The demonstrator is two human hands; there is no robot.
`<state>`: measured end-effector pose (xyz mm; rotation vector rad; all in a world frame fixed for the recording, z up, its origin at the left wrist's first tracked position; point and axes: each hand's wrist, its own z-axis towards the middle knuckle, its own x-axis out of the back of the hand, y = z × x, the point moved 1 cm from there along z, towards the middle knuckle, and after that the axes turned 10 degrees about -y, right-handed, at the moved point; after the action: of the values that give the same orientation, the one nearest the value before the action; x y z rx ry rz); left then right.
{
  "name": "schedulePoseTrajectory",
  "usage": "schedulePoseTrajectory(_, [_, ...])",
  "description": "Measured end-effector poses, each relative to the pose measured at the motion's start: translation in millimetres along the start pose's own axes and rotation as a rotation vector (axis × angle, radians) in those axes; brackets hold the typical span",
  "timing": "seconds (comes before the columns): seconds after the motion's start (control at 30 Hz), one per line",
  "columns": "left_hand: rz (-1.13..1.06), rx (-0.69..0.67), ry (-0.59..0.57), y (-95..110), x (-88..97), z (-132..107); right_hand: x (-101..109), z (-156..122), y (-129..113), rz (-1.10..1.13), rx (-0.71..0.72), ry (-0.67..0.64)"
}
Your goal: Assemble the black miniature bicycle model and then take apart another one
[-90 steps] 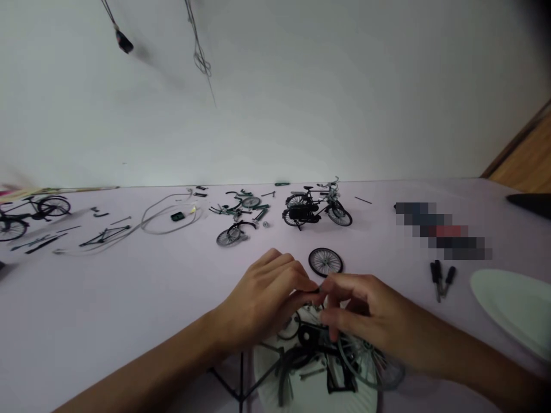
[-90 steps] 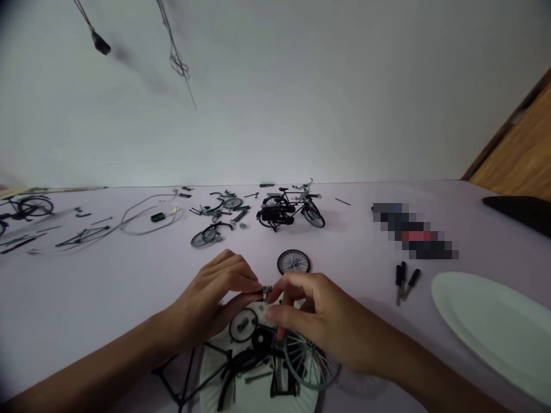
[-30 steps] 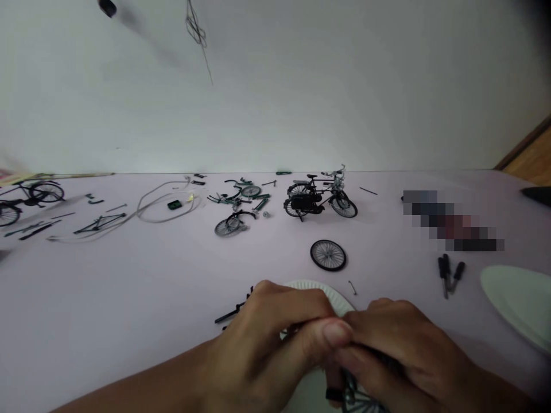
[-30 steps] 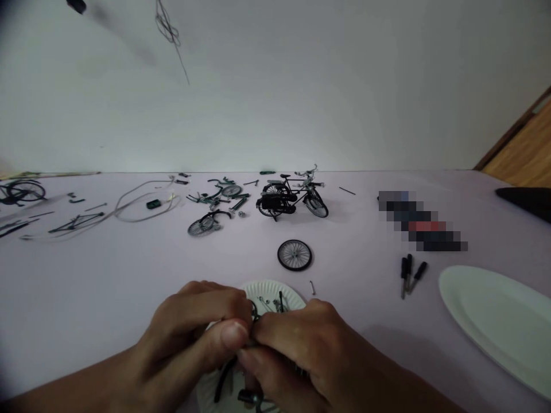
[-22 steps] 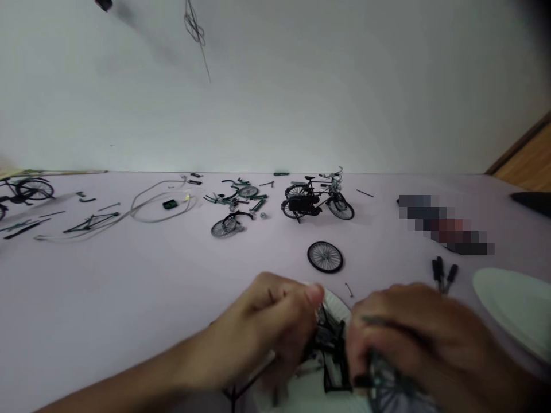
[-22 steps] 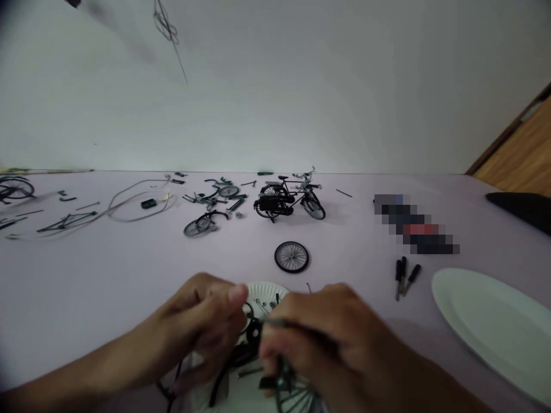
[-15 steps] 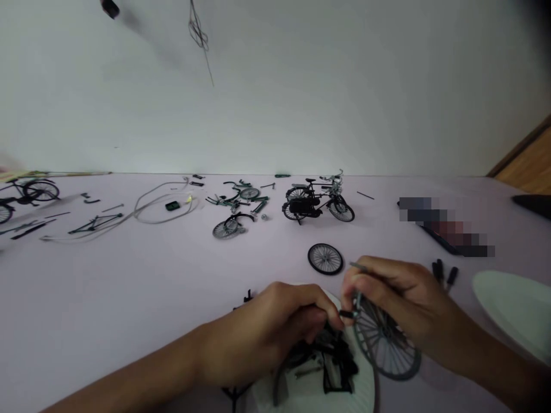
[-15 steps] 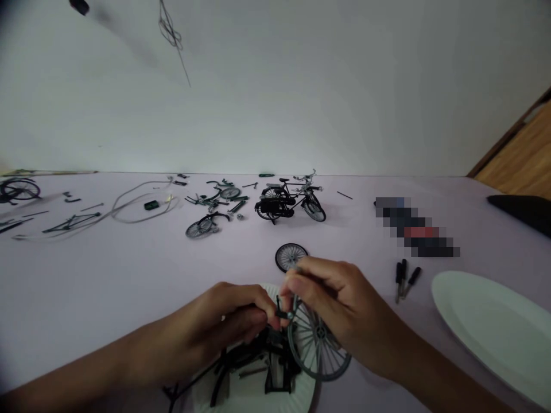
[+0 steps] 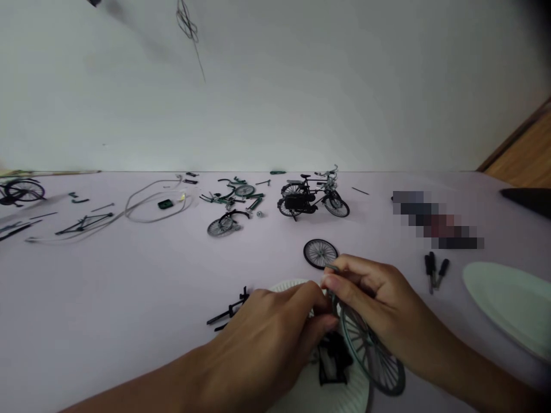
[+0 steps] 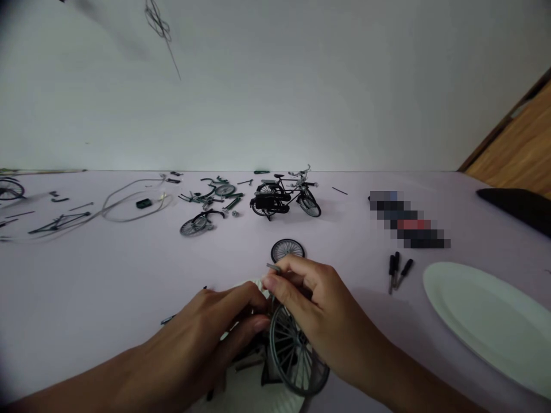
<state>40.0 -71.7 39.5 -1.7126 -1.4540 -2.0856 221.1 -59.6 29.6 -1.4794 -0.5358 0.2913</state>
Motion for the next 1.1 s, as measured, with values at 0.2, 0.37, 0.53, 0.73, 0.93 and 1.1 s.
schedulePoseTrajectory(0.2, [0.091, -0.108, 0.028, -4, -1.0, 1, 1, 0, -1, 0.143, -0.069, -0.06])
schedulePoseTrajectory(0.37, [0.184, -0.288, 0.101, -11, 1.7, 4, 2, -1, 4, 0.312, -0.208, -0.21])
schedulePoseTrajectory(0.53, [0.179, -0.359, 0.135, -10, 0.9, 2, 0, -5, -6, 0.234, -0.137, -0.274])
schedulePoseTrajectory(0.73, [-0.373, -0.168, -0.094, 3, 9.7, 0, 11, -11, -30, -0.213, 0.035, -0.227])
schedulePoseTrajectory(0.93, [-0.686, -0.029, -0.313, 2, 25.2, 1, 18, -13, -31, -0.451, 0.116, -0.262])
schedulePoseTrajectory(1.1, [-0.916, -0.036, -0.393, -16, 41.7, -1, 43, -14, -27, -0.566, 0.07, -0.17])
